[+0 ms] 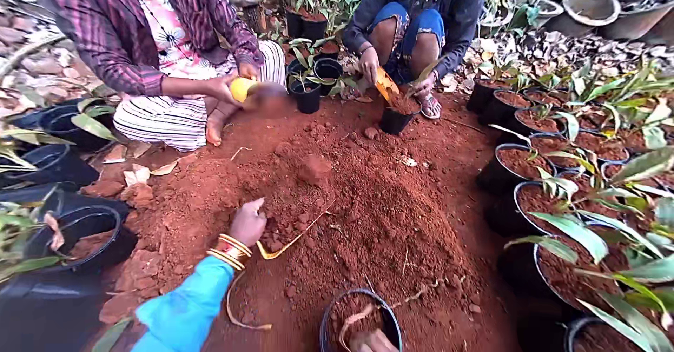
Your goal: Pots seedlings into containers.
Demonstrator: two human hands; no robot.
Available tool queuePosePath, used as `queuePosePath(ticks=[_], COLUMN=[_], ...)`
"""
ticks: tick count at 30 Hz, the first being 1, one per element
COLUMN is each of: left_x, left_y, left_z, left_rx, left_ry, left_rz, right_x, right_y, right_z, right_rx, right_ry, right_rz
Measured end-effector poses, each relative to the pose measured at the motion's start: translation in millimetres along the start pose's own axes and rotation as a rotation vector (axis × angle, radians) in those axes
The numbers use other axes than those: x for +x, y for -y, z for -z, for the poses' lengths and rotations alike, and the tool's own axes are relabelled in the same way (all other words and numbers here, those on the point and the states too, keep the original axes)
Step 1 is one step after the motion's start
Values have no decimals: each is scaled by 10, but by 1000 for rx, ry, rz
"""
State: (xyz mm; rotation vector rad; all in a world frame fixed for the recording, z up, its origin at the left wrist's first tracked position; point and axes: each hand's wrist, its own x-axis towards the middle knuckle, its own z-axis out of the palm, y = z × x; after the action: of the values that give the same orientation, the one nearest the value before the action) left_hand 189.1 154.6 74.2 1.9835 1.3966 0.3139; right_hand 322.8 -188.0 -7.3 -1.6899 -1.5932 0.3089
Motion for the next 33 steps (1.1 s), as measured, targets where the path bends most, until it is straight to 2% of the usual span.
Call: queuePosePath(ticks=[2, 5, 7, 10, 12, 15, 16, 18, 20, 22, 25, 28, 30, 31, 33], left_x=[-174, -400, -604, -927, -999, -974, -1041, -1361, -1690, -1887, -1956, -1725, -1687, -1711, -1725], left_y=[-127, -422, -774, -1289, -1428, -1248, -1186, -1246, -1375, -1392, -950, 58, 813, 1061, 1201], left_z=[231, 347, 252, -63, -126, 35, 58, -8, -91, 9, 420, 553, 324, 153, -264], left_rx=[91, 335, 573, 868, 948, 927, 912, 887, 865, 873, 852, 722, 537, 445, 322], left_ry=[149, 361, 517, 717, 767, 766, 774, 814, 826, 742, 484, 391, 380, 384, 368], left_rz=[-85, -315, -436, -516, -482, -329, -263, -118, -37, -11, 112, 307, 343, 345, 353], right_x=[-16, -51, -111, -138, -87, 117, 208, 359, 396, 324, 128, 110, 178, 216, 243], right_y=[119, 181, 152, 101, 81, 57, 38, 45, 38, -20, -263, -430, -374, -335, -272], right_z=[10, -26, -35, 11, 36, 194, 245, 268, 201, 221, 351, 339, 240, 193, 142], right_rx=[-64, -127, -146, -99, -5, 150, 164, 143, 121, 101, 73, -5, -36, -32, 34], right_ry=[-34, -83, -90, -117, -206, -297, -292, -242, -213, -186, -84, -5, 6, 9, 17], right_rz=[53, 159, 236, 288, 166, -217, -286, -325, -255, -178, -206, -191, -109, -83, -97])
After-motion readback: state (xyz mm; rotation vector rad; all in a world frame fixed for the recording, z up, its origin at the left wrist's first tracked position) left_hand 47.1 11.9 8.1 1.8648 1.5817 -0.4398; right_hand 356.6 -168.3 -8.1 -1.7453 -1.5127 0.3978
